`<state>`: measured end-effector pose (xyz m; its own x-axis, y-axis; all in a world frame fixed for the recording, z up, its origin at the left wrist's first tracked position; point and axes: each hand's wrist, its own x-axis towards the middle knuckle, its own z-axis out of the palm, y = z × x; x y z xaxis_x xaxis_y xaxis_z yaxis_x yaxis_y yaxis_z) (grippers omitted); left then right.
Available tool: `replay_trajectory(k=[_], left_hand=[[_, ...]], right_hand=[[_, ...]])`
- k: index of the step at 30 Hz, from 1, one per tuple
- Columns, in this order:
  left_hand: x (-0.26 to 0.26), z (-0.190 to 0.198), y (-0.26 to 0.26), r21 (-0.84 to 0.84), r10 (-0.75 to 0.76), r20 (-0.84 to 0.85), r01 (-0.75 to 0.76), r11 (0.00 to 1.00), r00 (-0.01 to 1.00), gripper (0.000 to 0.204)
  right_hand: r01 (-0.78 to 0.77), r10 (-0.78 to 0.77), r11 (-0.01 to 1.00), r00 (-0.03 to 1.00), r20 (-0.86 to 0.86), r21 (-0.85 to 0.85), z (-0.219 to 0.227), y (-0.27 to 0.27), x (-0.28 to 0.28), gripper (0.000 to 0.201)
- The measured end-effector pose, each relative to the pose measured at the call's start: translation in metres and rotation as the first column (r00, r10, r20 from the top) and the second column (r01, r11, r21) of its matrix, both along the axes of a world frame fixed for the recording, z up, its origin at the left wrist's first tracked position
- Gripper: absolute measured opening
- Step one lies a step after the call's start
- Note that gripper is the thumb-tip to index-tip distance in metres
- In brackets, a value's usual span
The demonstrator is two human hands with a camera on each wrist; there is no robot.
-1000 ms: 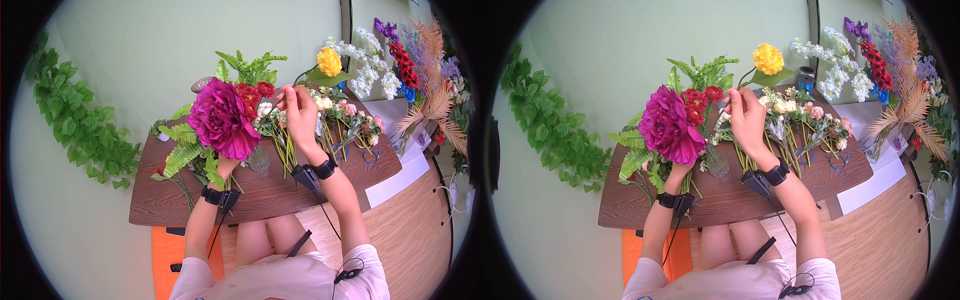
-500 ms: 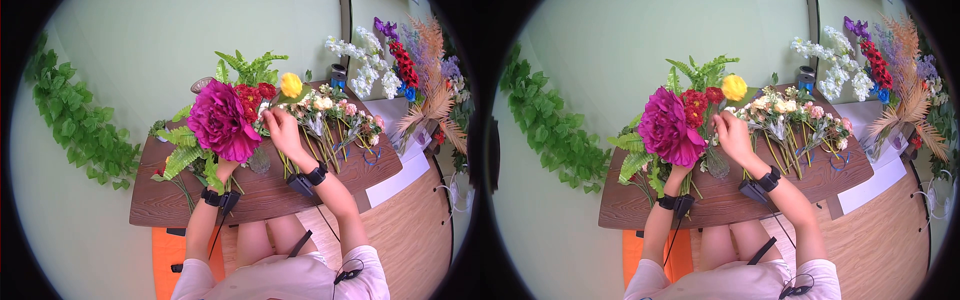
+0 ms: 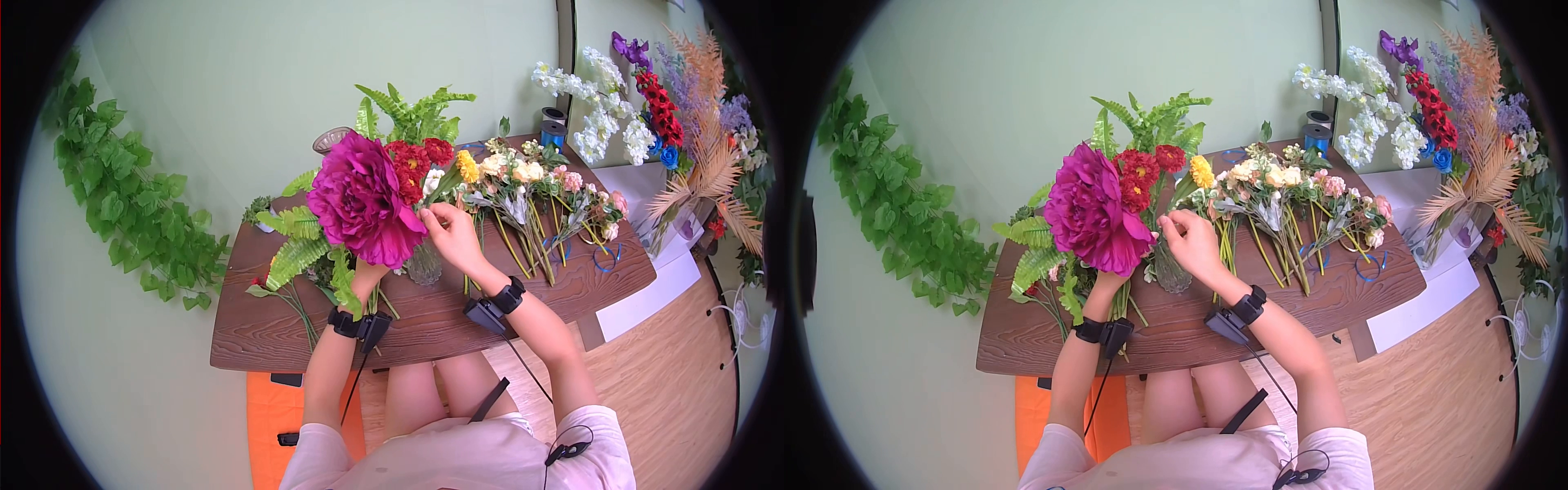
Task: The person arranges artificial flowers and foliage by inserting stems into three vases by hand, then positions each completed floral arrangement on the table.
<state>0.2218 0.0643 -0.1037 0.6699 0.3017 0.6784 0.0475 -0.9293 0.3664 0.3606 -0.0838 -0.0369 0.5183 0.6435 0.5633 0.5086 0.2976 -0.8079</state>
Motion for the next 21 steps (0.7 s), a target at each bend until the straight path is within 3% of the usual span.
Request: replay_trajectory(k=[2, 4, 8, 10, 11, 13, 14, 16, 21], left_hand=[[0.0, 0.001, -0.003, -0.001, -0.004, -0.026, 0.004, 1.0, 1.0, 0.033], [0.0, 0.017, -0.019, -0.14, 0.01, 0.067, 0.0, 0.99, 0.998, 0.043], [-0.001, 0.007, -0.003, -0.11, 0.03, 0.119, -0.017, 0.994, 0.992, 0.047], [-0.008, 0.014, -0.003, 0.15, 0.148, 0.06, -0.156, 0.976, 0.987, 0.048], [-0.011, 0.025, -0.011, 0.15, 0.15, 0.061, -0.158, 0.976, 0.987, 0.048], [-0.018, 0.052, -0.03, -0.14, 0.131, 0.067, -0.121, 0.983, 0.989, 0.049], [-0.019, 0.047, -0.026, -0.141, 0.135, 0.068, -0.125, 0.982, 0.988, 0.049], [-0.02, 0.037, -0.014, 0.169, 0.153, 0.141, -0.176, 0.97, 0.978, 0.05], [-0.015, 0.047, -0.019, 0.164, 0.186, 0.208, -0.222, 0.961, 0.96, 0.048]], right_hand=[[0.008, -0.008, 1.0, 1.0, 0.026, -0.017, 0.004, -0.003, -0.001, 0.021], [-0.023, 0.022, 0.999, 0.999, -0.03, -0.034, 0.014, -0.008, -0.005, 0.021], [-0.002, 0.002, 1.0, 1.0, -0.026, 0.012, 0.013, -0.002, -0.002, 0.03], [-0.244, 0.248, 0.969, 0.965, -0.085, 0.047, 0.019, 0.0, 0.004, 0.047], [-0.246, 0.249, 0.968, 0.965, -0.084, 0.047, 0.023, -0.001, 0.003, 0.047], [-0.414, 0.465, 0.885, 0.797, -0.386, 0.212, 0.031, -0.003, 0.0, 0.049], [-0.433, 0.483, 0.876, 0.781, -0.397, 0.213, 0.033, -0.004, 0.002, 0.048], [-0.426, 0.473, 0.881, 0.772, -0.425, 0.206, 0.023, 0.005, 0.01, 0.048], [-0.509, 0.581, 0.813, 0.675, -0.455, 0.283, 0.016, 0.01, 0.021, 0.047]])
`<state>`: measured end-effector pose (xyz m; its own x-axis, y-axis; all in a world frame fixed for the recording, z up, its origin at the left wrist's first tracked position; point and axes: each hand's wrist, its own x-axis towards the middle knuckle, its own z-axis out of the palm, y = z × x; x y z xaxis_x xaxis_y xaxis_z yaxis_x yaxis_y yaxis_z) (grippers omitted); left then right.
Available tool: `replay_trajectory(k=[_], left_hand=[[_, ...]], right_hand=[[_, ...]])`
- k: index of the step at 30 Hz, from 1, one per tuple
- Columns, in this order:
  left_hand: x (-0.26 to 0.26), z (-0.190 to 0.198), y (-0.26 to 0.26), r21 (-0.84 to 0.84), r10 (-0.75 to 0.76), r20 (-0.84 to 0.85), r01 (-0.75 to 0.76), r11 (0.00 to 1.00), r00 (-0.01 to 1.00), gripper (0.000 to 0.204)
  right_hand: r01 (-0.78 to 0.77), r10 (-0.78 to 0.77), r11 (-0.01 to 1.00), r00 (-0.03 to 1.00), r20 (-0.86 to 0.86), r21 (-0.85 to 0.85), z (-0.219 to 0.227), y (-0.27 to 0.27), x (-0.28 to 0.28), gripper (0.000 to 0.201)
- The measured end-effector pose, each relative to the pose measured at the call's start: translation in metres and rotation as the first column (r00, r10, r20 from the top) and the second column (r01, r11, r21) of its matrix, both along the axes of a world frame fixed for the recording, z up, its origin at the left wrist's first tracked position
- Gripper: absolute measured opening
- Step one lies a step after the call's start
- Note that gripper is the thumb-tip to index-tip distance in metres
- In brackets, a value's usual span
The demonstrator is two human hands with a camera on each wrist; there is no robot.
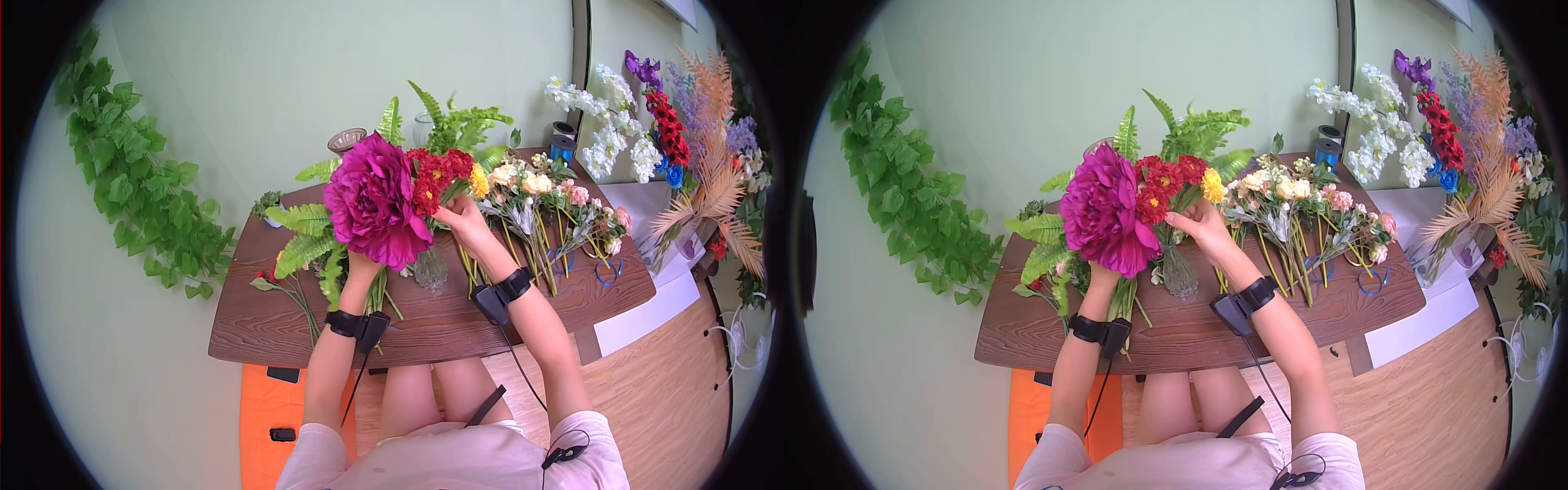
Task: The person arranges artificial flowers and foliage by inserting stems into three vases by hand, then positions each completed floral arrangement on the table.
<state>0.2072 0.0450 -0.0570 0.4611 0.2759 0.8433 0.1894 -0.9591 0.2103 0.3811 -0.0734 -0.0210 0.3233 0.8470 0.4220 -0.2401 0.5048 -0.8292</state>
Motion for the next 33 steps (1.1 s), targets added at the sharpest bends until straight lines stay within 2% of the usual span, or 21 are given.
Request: replay_trajectory(k=[4, 6, 7, 9, 11, 12, 13, 14, 16, 17, 19, 21, 23, 26, 28, 29, 31, 33], left_hand=[[0.0, 0.002, -0.003, -0.073, 0.005, 0.031, -0.003, 0.997, 0.999, 0.044], [0.004, 0.0, -0.002, -0.095, 0.011, 0.037, -0.008, 0.995, 0.999, 0.046], [0.005, -0.001, 0.0, -0.116, 0.016, 0.04, -0.011, 0.993, 0.999, 0.047], [0.008, -0.013, 0.012, -0.155, -0.002, 0.033, 0.007, 0.988, 0.999, 0.048], [0.012, -0.03, 0.027, -0.195, -0.022, 0.025, 0.026, 0.981, 0.999, 0.049], [0.014, -0.036, 0.033, -0.4, -0.152, 0.117, 0.186, 0.897, 0.981, 0.05], [0.015, -0.042, 0.038, -0.567, -0.254, 0.233, 0.344, 0.749, 0.939, 0.05], [0.014, -0.037, 0.034, -0.567, -0.254, 0.234, 0.344, 0.748, 0.939, 0.05], [0.01, -0.025, 0.025, -0.441, -0.173, 0.042, 0.174, 0.88, 0.984, 0.047], [0.01, -0.021, 0.02, -0.441, -0.172, 0.043, 0.173, 0.881, 0.984, 0.047], [0.01, -0.012, 0.012, -0.33, -0.159, 0.07, 0.174, 0.928, 0.985, 0.046], [0.012, -0.027, 0.025, -0.38, -0.151, 0.03, 0.151, 0.913, 0.988, 0.045], [0.012, -0.032, 0.029, -0.43, -0.148, -0.013, 0.128, 0.894, 0.989, 0.044], [0.014, -0.024, 0.021, -0.467, -0.155, 0.081, 0.175, 0.867, 0.985, 0.043], [0.014, -0.026, 0.019, -0.607, -0.234, 0.257, 0.345, 0.716, 0.938, 0.043], [0.014, -0.024, 0.018, -0.607, -0.234, 0.258, 0.346, 0.715, 0.937, 0.043], [0.012, -0.02, 0.017, -0.45, -0.153, 0.077, 0.171, 0.877, 0.985, 0.043], [0.01, -0.014, 0.01, -0.486, -0.178, 0.14, 0.224, 0.845, 0.974, 0.043]], right_hand=[[-0.007, 0.01, 0.995, 0.999, 0.032, -0.103, -0.013, 0.006, 0.012, 0.038], [-0.071, 0.067, 0.997, 0.992, -0.109, -0.032, -0.01, 0.002, 0.009, 0.021], [-0.073, 0.069, 0.997, 0.992, -0.107, -0.033, -0.009, 0.001, 0.009, 0.021], [-0.237, 0.256, 0.967, 0.901, -0.35, 0.095, -0.008, -0.002, 0.012, 0.01], [-0.246, 0.261, 0.965, 0.895, -0.362, 0.087, -0.012, 0.001, 0.016, 0.007], [-0.253, 0.264, 0.964, 0.889, -0.374, 0.08, -0.013, 0.003, 0.018, 0.004], [-0.254, 0.264, 0.964, 0.889, -0.373, 0.079, -0.014, 0.004, 0.019, 0.004], [-0.262, 0.267, 0.963, 0.898, -0.351, 0.061, -0.014, 0.006, 0.02, 0.003], [-0.27, 0.269, 0.962, 0.906, -0.328, 0.043, -0.018, 0.011, 0.025, 0.002], [-0.271, 0.271, 0.962, 0.912, -0.307, 0.046, -0.021, 0.014, 0.027, 0.003], [-0.272, 0.275, 0.961, 0.919, -0.284, 0.049, -0.028, 0.019, 0.032, 0.005], [-0.297, 0.298, 0.953, 0.863, -0.409, 0.067, -0.027, 0.019, 0.031, 0.005], [-0.267, 0.272, 0.961, 0.85, -0.45, 0.076, -0.025, 0.017, 0.027, 0.007], [-0.178, 0.189, 0.982, 0.851, -0.49, 0.07, -0.02, 0.013, 0.019, 0.014], [-0.121, 0.133, 0.991, 0.864, -0.486, 0.055, -0.02, 0.011, 0.018, 0.018], [-0.107, 0.122, 0.993, 0.854, -0.506, 0.059, -0.021, 0.011, 0.018, 0.019], [-0.093, 0.112, 0.994, 0.844, -0.525, 0.063, -0.024, 0.009, 0.019, 0.02], [-0.108, 0.161, 0.986, 0.831, -0.533, 0.129, -0.025, 0.003, 0.016, 0.018]])
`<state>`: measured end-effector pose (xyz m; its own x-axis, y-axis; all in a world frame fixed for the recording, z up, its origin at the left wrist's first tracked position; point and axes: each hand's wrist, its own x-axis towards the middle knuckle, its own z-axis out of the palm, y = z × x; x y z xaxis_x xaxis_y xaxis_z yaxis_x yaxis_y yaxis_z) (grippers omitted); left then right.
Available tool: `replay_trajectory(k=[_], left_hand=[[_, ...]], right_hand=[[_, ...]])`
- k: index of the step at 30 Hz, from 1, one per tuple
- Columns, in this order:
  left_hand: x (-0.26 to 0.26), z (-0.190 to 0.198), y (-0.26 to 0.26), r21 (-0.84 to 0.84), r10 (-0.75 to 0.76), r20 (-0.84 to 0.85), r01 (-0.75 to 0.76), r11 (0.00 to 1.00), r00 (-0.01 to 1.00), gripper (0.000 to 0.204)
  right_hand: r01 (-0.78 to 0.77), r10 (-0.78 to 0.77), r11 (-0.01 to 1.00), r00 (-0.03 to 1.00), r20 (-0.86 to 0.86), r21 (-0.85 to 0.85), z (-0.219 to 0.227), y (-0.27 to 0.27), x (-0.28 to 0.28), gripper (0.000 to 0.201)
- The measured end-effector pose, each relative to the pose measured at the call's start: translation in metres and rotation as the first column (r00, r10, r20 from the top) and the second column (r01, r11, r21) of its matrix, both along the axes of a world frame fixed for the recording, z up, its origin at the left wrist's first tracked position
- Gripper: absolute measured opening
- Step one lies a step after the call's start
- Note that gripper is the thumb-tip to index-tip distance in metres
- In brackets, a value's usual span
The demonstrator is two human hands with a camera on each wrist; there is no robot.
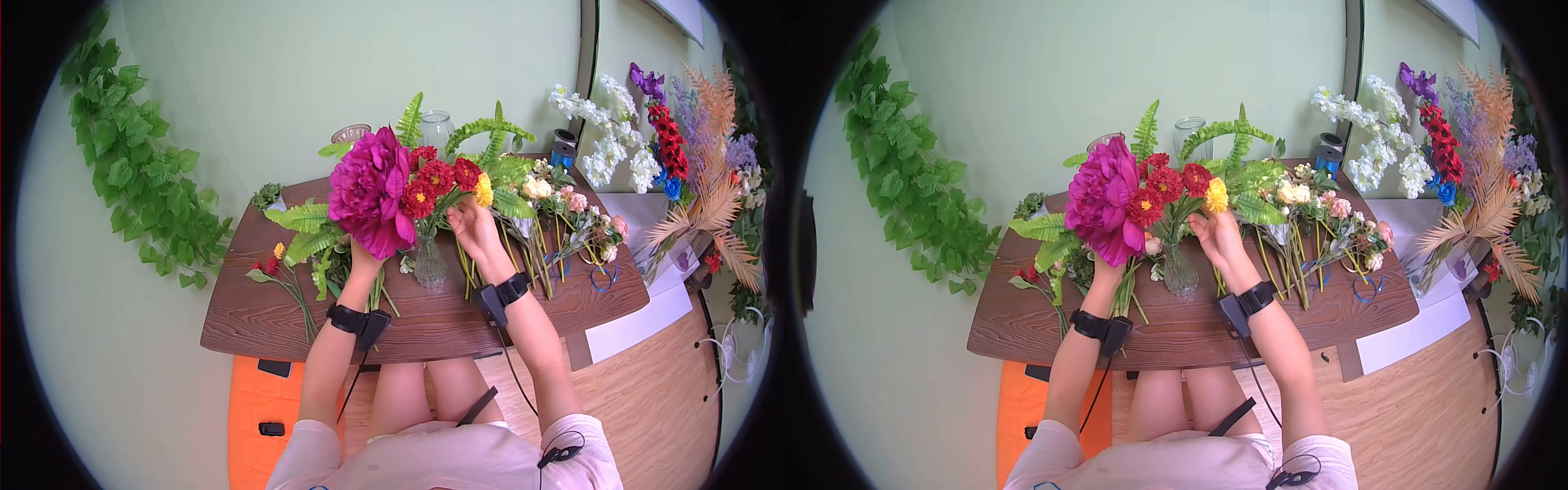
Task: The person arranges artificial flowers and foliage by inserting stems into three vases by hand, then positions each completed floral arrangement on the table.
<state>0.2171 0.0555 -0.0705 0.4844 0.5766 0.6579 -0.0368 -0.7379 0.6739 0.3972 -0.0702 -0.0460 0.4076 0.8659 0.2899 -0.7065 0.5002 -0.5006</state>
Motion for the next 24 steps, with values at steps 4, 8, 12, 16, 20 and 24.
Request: replay_trajectory(k=[4, 8, 12, 16, 20, 24], left_hand=[[0.0, -0.005, -0.008, -0.261, -0.063, 0.206, 0.117, 0.958, 0.976, 0.041], [0.006, -0.014, -0.008, -0.342, -0.093, 0.383, 0.235, 0.91, 0.919, 0.027], [0.003, -0.02, -0.001, -0.395, -0.131, 0.373, 0.285, 0.873, 0.918, 0.034], [0.002, -0.017, -0.002, -0.377, -0.124, 0.265, 0.221, 0.9, 0.956, 0.029], [0.009, -0.013, -0.007, -0.392, -0.049, 0.304, 0.172, 0.904, 0.951, 0.045], [0.012, -0.023, 0.002, -0.246, 0.055, 0.228, 0.003, 0.969, 0.972, 0.033]], right_hand=[[0.065, -0.065, 0.998, 0.997, -0.032, -0.022, -0.006, -0.005, -0.007, 0.017], [0.22, -0.226, 0.971, 0.972, -0.056, -0.094, -0.001, -0.011, -0.02, 0.012], [0.304, -0.299, 0.945, 0.953, 0.053, -0.123, -0.001, -0.007, -0.02, 0.015], [0.291, -0.285, 0.953, 0.956, 0.072, -0.084, 0.006, -0.007, -0.023, 0.017], [0.191, -0.191, 0.982, 0.978, 0.089, 0.009, 0.008, -0.006, -0.015, 0.019], [0.088, -0.09, 0.995, 0.995, 0.034, 0.052, 0.013, 0.001, -0.001, 0.02]])
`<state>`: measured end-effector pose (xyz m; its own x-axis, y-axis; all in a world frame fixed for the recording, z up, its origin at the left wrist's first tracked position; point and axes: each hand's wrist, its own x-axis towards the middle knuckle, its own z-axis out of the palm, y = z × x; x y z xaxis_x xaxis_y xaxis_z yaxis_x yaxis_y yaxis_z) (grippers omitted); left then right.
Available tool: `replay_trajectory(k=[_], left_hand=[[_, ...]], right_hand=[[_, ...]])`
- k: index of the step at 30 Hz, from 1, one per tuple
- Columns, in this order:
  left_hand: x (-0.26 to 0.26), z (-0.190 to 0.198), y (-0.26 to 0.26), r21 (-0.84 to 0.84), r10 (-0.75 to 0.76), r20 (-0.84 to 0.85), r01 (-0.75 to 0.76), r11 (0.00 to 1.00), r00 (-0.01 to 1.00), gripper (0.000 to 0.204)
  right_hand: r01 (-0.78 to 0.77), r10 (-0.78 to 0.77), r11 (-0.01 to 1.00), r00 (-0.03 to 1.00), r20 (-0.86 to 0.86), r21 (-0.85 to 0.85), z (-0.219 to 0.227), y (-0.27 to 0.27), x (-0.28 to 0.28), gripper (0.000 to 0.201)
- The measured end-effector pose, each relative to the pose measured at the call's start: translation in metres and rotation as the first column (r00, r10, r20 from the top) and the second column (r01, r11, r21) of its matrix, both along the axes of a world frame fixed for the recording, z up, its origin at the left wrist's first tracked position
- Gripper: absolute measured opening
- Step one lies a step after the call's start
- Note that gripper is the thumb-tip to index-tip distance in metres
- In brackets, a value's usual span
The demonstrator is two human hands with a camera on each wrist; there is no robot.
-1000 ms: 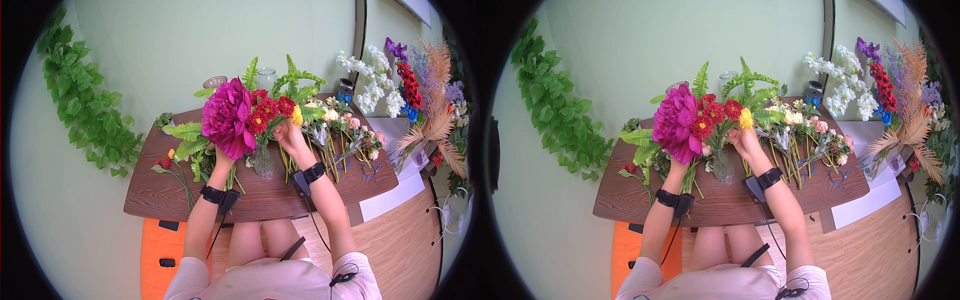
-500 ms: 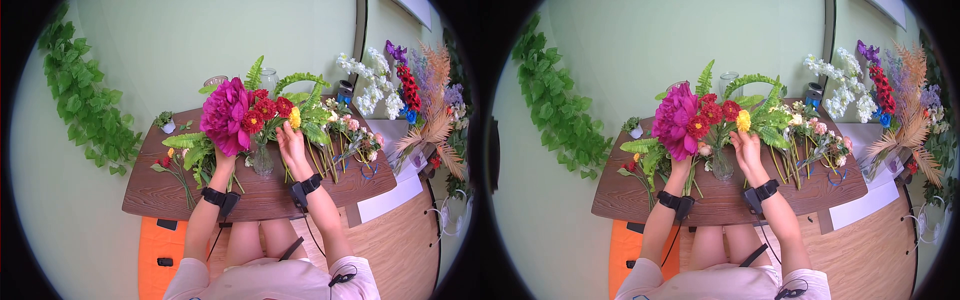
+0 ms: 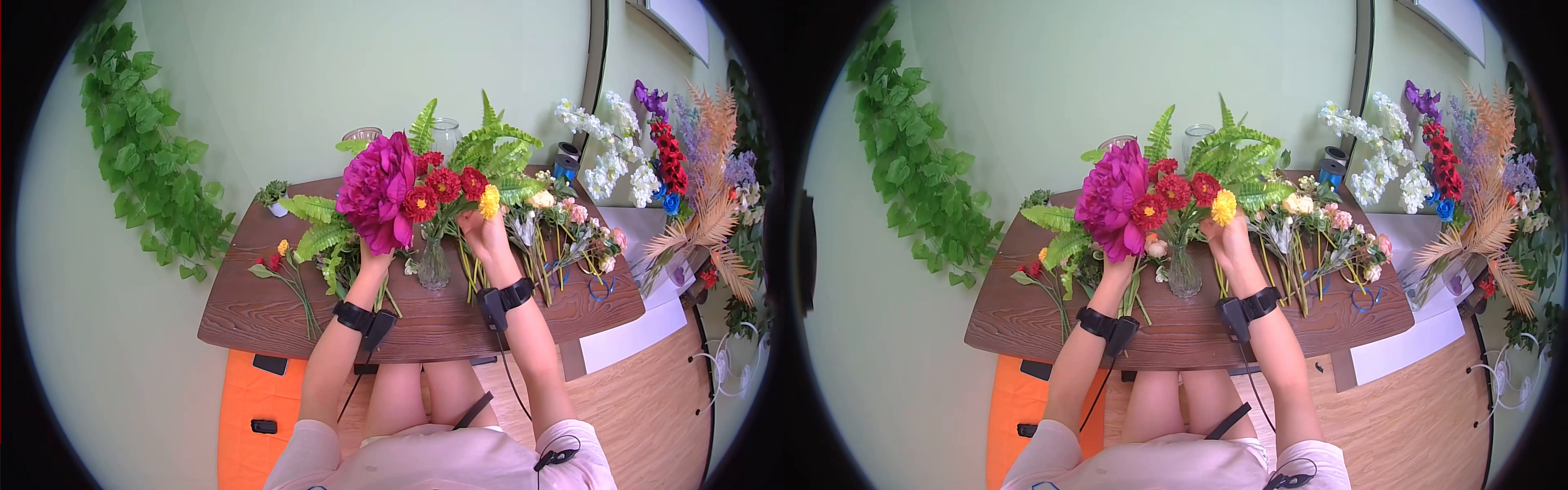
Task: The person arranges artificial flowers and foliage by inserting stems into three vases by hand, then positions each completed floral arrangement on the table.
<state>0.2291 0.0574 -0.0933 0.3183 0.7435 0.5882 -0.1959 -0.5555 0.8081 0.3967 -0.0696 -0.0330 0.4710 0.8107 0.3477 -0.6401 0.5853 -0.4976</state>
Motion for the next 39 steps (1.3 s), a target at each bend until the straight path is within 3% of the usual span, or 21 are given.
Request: replay_trajectory(k=[3, 5, 7, 12, 15, 17, 18, 21, 26, 28, 32, 34, 35, 37, 39], left_hand=[[0.0, 0.007, -0.006, 0.006, -0.005, -0.019, 0.005, 1.0, 1.0, 0.032], [-0.002, 0.02, -0.015, 0.018, -0.014, 0.007, 0.013, 1.0, 1.0, 0.031], [-0.002, 0.027, -0.017, -0.062, -0.07, 0.006, 0.07, 0.996, 0.998, 0.027], [-0.004, 0.028, -0.022, -0.12, -0.115, 0.017, 0.116, 0.986, 0.993, 0.023], [-0.007, 0.04, -0.035, -0.188, -0.132, 0.02, 0.133, 0.973, 0.991, 0.024], [-0.005, 0.032, -0.028, -0.2, -0.122, 0.002, 0.12, 0.972, 0.992, 0.025], [0.0, 0.013, -0.012, -0.147, -0.08, 0.012, 0.08, 0.986, 0.997, 0.027], [0.004, 0.0, -0.001, -0.085, -0.026, 0.038, 0.029, 0.996, 0.999, 0.031], [0.004, -0.005, 0.003, -0.04, -0.017, 0.01, 0.018, 0.999, 1.0, 0.033], [0.008, -0.007, 0.004, -0.043, -0.047, -0.015, 0.046, 0.998, 0.999, 0.047], [-0.001, 0.011, 0.0, -0.062, -0.082, -0.093, 0.076, 0.995, 0.992, 0.037], [0.001, 0.013, -0.004, 0.099, -0.03, -0.088, 0.039, 0.994, 0.996, 0.036], [-0.001, 0.014, -0.004, 0.099, -0.028, -0.087, 0.036, 0.994, 0.996, 0.036], [-0.006, 0.016, -0.004, -0.055, -0.136, -0.062, 0.133, 0.99, 0.989, 0.04], [-0.013, 0.013, -0.002, -0.003, -0.126, -0.084, 0.126, 0.992, 0.989, 0.04]], right_hand=[[-0.132, 0.13, 0.991, 0.983, 0.133, 0.007, 0.001, -0.006, 0.02, 0.028], [-0.113, 0.113, 0.994, 0.977, 0.183, -0.01, 0.007, -0.006, 0.024, 0.035], [-0.052, 0.088, 0.987, 0.966, 0.243, -0.152, 0.025, -0.018, 0.018, 0.035], [0.071, -0.01, 0.955, 0.978, 0.207, -0.287, 0.04, -0.026, 0.006, 0.034], [0.107, -0.088, 0.935, 0.993, 0.073, -0.337, 0.032, -0.023, 0.004, 0.033], [0.074, -0.079, 0.976, 0.997, -0.017, -0.204, 0.014, -0.013, 0.011, 0.031], [-0.008, 0.008, 1.0, 1.0, -0.029, -0.017, -0.006, 0.002, 0.026, 0.029], [-0.076, 0.091, 0.992, 0.985, -0.146, 0.105, -0.008, 0.005, 0.022, 0.029], [-0.116, 0.136, 0.979, 0.984, -0.113, 0.168, -0.007, 0.004, 0.025, 0.029], [-0.093, 0.095, 0.989, 0.995, -0.012, 0.117, 0.001, -0.001, 0.022, 0.027], [-0.15, 0.147, 0.981, 0.988, 0.036, 0.121, -0.003, 0.002, 0.031, 0.025], [-0.214, 0.201, 0.967, 0.974, 0.106, 0.136, -0.002, 0.001, 0.033, 0.022], [-0.217, 0.204, 0.967, 0.973, 0.106, 0.136, 0.0, 0.001, 0.031, 0.022], [-0.134, 0.128, 0.989, 0.989, 0.076, 0.07, 0.005, -0.002, 0.026, 0.023], [-0.126, 0.12, 0.99, 0.989, 0.086, 0.068, 0.0, -0.001, 0.029, 0.021]])
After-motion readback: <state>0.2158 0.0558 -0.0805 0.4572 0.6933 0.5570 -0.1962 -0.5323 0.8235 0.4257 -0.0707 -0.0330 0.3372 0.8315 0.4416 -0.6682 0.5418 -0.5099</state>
